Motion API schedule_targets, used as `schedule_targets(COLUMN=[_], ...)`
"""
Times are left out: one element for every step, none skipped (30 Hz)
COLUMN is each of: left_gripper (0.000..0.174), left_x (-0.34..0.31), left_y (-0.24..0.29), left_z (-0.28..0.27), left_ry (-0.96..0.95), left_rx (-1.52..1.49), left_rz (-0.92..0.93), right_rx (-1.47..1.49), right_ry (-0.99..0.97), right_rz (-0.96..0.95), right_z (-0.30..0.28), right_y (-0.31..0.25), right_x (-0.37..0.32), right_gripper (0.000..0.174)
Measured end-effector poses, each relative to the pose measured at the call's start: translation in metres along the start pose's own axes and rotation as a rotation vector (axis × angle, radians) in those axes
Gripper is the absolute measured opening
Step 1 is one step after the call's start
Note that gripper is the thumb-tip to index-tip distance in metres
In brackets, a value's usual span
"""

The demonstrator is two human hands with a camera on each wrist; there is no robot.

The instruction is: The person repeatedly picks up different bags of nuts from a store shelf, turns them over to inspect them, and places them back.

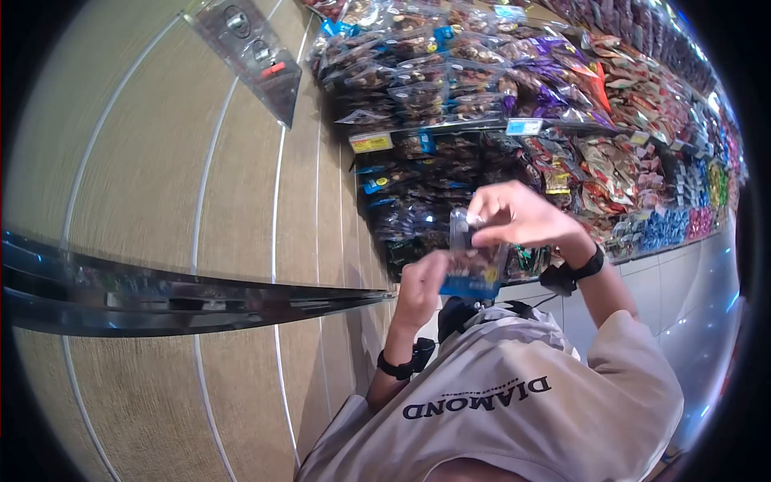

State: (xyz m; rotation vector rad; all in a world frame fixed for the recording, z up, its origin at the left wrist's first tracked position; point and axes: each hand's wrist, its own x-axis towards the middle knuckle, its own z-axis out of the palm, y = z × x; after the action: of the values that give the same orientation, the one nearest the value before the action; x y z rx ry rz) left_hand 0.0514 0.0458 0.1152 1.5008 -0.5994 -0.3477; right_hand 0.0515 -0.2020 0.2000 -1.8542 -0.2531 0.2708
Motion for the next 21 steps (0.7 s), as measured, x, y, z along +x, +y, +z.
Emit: schedule_targets(left_gripper=[0.045, 0.046, 0.047, 0.047, 0.046, 0.046, 0.05, 0.047, 0.044, 0.044, 0.043, 0.043, 0.043, 0.043, 0.044, 0.044, 0.044, 0.044, 0.044, 0.044, 0.044], left_x=[0.001, 0.003, 0.006, 0.007, 0.006, 0.006, 0.006, 0.005, 0.003, 0.001, 0.001, 0.001, 0.001, -0.001, 0.0, 0.0, 0.0, 0.001, 0.001, 0.001, 0.002], left_y=[0.001, -0.004, -0.011, -0.022, -0.034, -0.042, -0.044, -0.046, -0.048, -0.049, -0.051, -0.053, -0.056, -0.059, -0.058, -0.057, -0.056, -0.055, -0.055, -0.056, -0.056], left_z=[0.008, 0.009, 0.008, 0.008, 0.008, 0.01, 0.017, 0.022, 0.026, 0.029, 0.031, 0.033, 0.033, 0.033, 0.032, 0.032, 0.031, 0.031, 0.031, 0.031, 0.031], left_ry=[0.147, 0.147, 0.144, 0.152, 0.087, 0.021, 0.015, 0.009, -0.001, -0.003, 0.012, 0.028, 0.033, 0.043, 0.055, 0.065, 0.068, 0.063, 0.058, 0.062, 0.059], left_rx=[-0.339, -0.38, -0.42, -0.421, -0.435, -0.447, -0.368, -0.363, -0.357, -0.354, -0.348, -0.343, -0.343, -0.312, -0.281, -0.283, -0.284, -0.295, -0.306, -0.306, -0.298], left_rz=[-0.097, -0.064, -0.028, -0.02, -0.1, -0.177, -0.159, -0.13, -0.106, -0.106, -0.127, -0.147, -0.135, -0.137, -0.139, -0.144, -0.143, -0.145, -0.148, -0.148, -0.147], right_rx=[0.068, -0.152, -0.302, -0.354, -0.424, -0.437, -0.344, -0.475, -0.605, -0.605, -0.743, -0.881, -0.94, -0.974, -1.006, -1.005, -1.112, -1.219, -1.218, -1.291, -1.363], right_ry=[0.057, 0.152, 0.26, 0.392, 0.469, 0.569, 0.564, 0.572, 0.581, 0.584, 0.552, 0.515, 0.479, 0.459, 0.44, 0.438, 0.454, 0.469, 0.466, 0.443, 0.42], right_rz=[-0.077, -0.18, -0.433, -0.496, -0.468, -0.521, -0.644, -0.728, -0.807, -0.808, -0.885, -0.962, -0.938, -0.93, -0.922, -0.928, -0.977, -1.024, -1.026, -1.02, -1.012], right_z=[-0.004, -0.011, -0.018, -0.022, -0.026, -0.025, -0.024, -0.025, -0.026, -0.028, -0.031, -0.034, -0.032, -0.035, -0.036, -0.036, -0.037, -0.036, -0.035, -0.035, -0.035], right_y=[-0.014, -0.037, -0.051, -0.07, -0.091, -0.1, -0.106, -0.109, -0.108, -0.105, -0.1, -0.092, -0.085, -0.075, -0.072, -0.07, -0.067, -0.068, -0.069, -0.07, -0.073], right_x=[0.007, 0.015, 0.031, 0.045, 0.055, 0.074, 0.094, 0.114, 0.133, 0.148, 0.164, 0.179, 0.194, 0.2, 0.203, 0.207, 0.21, 0.211, 0.21, 0.21, 0.209], right_gripper=[0.026, 0.026, 0.023, 0.018, 0.016, 0.017, 0.019, 0.018, 0.018, 0.018, 0.018, 0.019, 0.019, 0.019, 0.018, 0.018, 0.016, 0.014, 0.014, 0.014, 0.014])
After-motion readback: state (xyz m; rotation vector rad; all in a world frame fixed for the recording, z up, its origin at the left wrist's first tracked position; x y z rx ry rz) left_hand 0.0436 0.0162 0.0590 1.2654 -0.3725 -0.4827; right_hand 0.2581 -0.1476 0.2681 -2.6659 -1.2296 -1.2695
